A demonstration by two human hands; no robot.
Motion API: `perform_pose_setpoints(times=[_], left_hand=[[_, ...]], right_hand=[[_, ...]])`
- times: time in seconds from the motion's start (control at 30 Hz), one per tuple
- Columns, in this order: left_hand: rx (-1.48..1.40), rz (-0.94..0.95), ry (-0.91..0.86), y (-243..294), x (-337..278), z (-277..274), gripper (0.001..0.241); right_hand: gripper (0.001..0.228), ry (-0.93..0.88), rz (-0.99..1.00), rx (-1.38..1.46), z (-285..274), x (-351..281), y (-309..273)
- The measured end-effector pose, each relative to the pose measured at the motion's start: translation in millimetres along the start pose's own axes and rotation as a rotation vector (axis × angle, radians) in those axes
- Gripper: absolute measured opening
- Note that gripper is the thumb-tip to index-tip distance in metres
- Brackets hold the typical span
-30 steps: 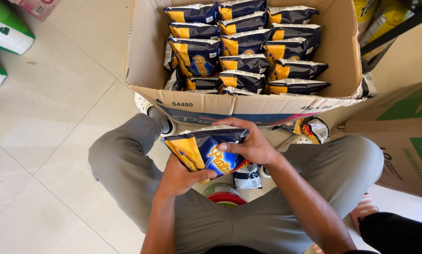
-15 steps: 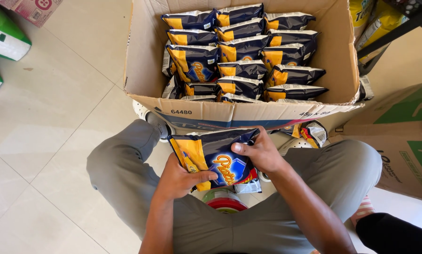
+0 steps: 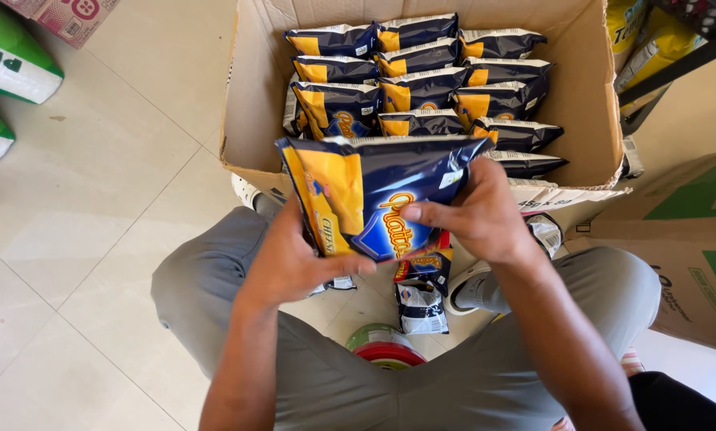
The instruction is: Organizing bags of chips into a cardboard box.
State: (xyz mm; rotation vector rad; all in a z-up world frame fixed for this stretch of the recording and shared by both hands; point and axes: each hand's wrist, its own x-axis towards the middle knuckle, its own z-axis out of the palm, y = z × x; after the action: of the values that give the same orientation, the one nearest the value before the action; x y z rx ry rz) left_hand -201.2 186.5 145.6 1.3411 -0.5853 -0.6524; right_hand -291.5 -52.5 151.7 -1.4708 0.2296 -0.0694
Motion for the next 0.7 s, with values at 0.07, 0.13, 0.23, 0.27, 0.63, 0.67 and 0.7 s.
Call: perform_pose_setpoints(times=[0.07,0.13,0.23,0.27,0.63,0.67,0.7], left_hand=[[0.09,0.025,0.0,11.6,11.6,-8.7,0.074],[0.181,0.047,0.0,21.3,25.1,-18.0,0.068],[0.257,0.119,-0.023,33.6,48.7,-30.4,0.063],[0.345,0.155,-0.006,37.9,56.7,-32.8,0.06],[0.837,0.136,-0.018,44.0,110.3,-69.3,0.062],[0.862,0.081,-0.002,43.0,114.0,-71.8,0.061],[0.887,0.024,0.015,41.5,116.9,-74.0,0.06]], right_hand=[[0.041,-0.032,-0.032,0.002,-5.0,7.1,-15.0],[0.043,-0.064,-0.063,0.004,-9.6,15.4,-30.5],[0.042,-0.102,-0.319,0.062,-11.9,31.5,-59.6],[0.044,-0.108,-0.378,0.061,-9.8,37.3,-72.8],[0.051,-0.13,-0.43,-0.517,-29.4,98.4,-81.5],[0.055,-0.155,-0.414,-0.538,-20.2,102.8,-85.6],[0.06,-0.183,-0.397,-0.557,-11.1,106.6,-89.0]])
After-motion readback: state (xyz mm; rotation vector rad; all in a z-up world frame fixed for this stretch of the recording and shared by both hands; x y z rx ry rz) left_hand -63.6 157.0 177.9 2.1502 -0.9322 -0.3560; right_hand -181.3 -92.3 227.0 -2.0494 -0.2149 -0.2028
